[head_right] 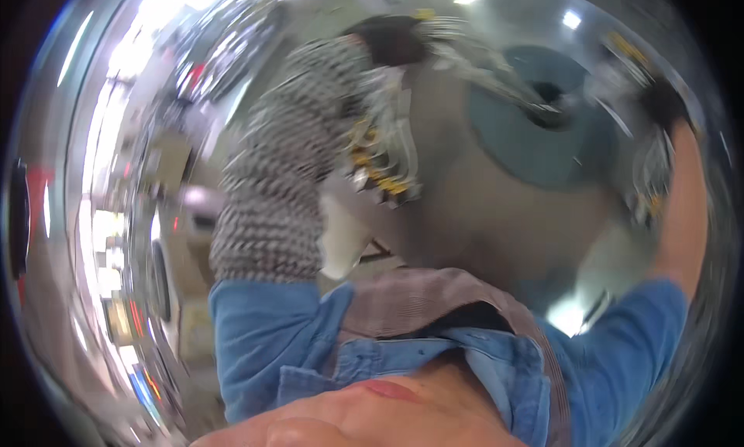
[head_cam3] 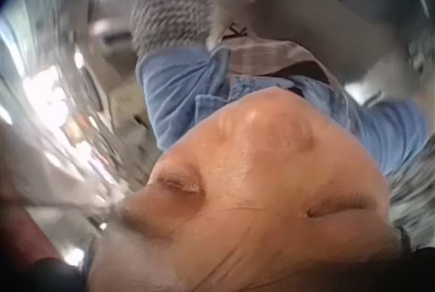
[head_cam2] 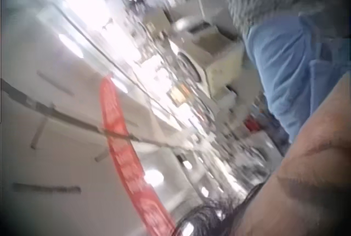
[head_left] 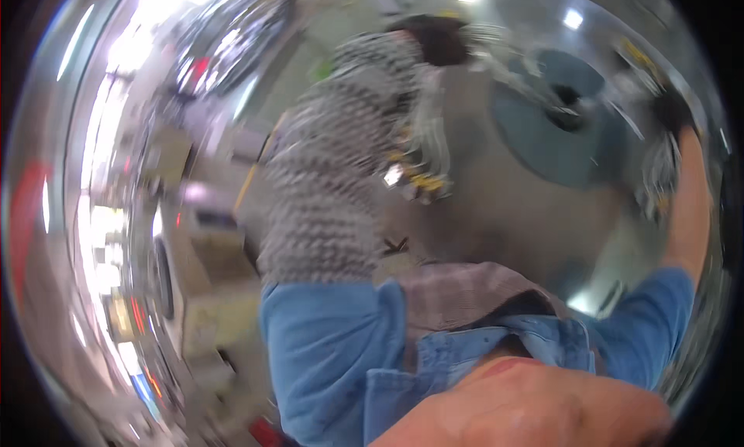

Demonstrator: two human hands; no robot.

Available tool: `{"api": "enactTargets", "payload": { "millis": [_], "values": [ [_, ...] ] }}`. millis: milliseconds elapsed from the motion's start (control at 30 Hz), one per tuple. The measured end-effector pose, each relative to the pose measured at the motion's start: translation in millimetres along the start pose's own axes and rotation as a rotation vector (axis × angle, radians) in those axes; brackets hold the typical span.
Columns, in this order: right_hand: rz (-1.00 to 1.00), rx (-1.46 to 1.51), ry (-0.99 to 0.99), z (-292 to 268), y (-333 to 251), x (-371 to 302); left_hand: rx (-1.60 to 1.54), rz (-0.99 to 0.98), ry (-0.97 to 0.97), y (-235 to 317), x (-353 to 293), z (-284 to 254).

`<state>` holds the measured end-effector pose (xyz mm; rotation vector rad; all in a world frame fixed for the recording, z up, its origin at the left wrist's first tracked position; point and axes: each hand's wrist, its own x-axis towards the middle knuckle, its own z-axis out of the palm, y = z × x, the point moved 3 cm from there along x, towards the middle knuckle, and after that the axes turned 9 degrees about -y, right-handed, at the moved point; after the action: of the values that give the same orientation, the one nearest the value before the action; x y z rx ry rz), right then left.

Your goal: Assembling and organizing multiple wire harnesses on a circular fixture and then moving them.

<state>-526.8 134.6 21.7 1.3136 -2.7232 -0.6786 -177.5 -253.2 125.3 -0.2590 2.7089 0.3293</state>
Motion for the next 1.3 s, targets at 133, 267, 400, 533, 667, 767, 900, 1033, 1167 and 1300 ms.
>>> {"api": "enactTargets", "payload": {
  "millis": [133,267,400,533,667,767,900,1033,1167,1300],
  "values": [
    [0.017,0.112,0.064,2.6,-8.5,34.0,-0.083,0.102,0.03,-21.7,52.5,11.9],
    [0.003,0.469,0.222,-15.0,-43.9,45.4,-0.273,0.284,0.017,-49.1,93.2,20.3],
    [-0.019,0.658,0.279,-32.2,-75.2,30.3,-0.547,0.377,-0.102,-55.8,94.3,17.4],
    [-0.031,0.741,0.296,-48.0,-94.0,20.8,-0.355,0.246,-0.078,-45.7,68.4,10.1],
    [-0.042,0.782,0.31,-58.9,-102.2,16.1,-0.304,0.2,-0.055,-36.4,40.3,4.3],
    [-0.044,0.807,0.322,-63.9,-103.8,12.7,-0.272,0.176,-0.045,-32.0,30.7,1.5],
    [-0.05,0.827,0.336,-67.4,-103.2,10.1,-0.229,0.142,-0.033,-28.3,27.2,-1.8],
    [-0.062,0.844,0.348,-67.6,-100.9,8.8,-0.196,0.109,-0.019,-21.6,18.2,-2.6],
    [-0.072,0.872,0.354,-66.0,-98.9,6.9,-0.149,0.062,-0.012,-12.2,7.9,-1.7],
    [-0.089,0.892,0.37,-65.1,-97.2,5.1,-0.104,0.007,0.0,-7.7,9.9,0.1]
  ]
}}
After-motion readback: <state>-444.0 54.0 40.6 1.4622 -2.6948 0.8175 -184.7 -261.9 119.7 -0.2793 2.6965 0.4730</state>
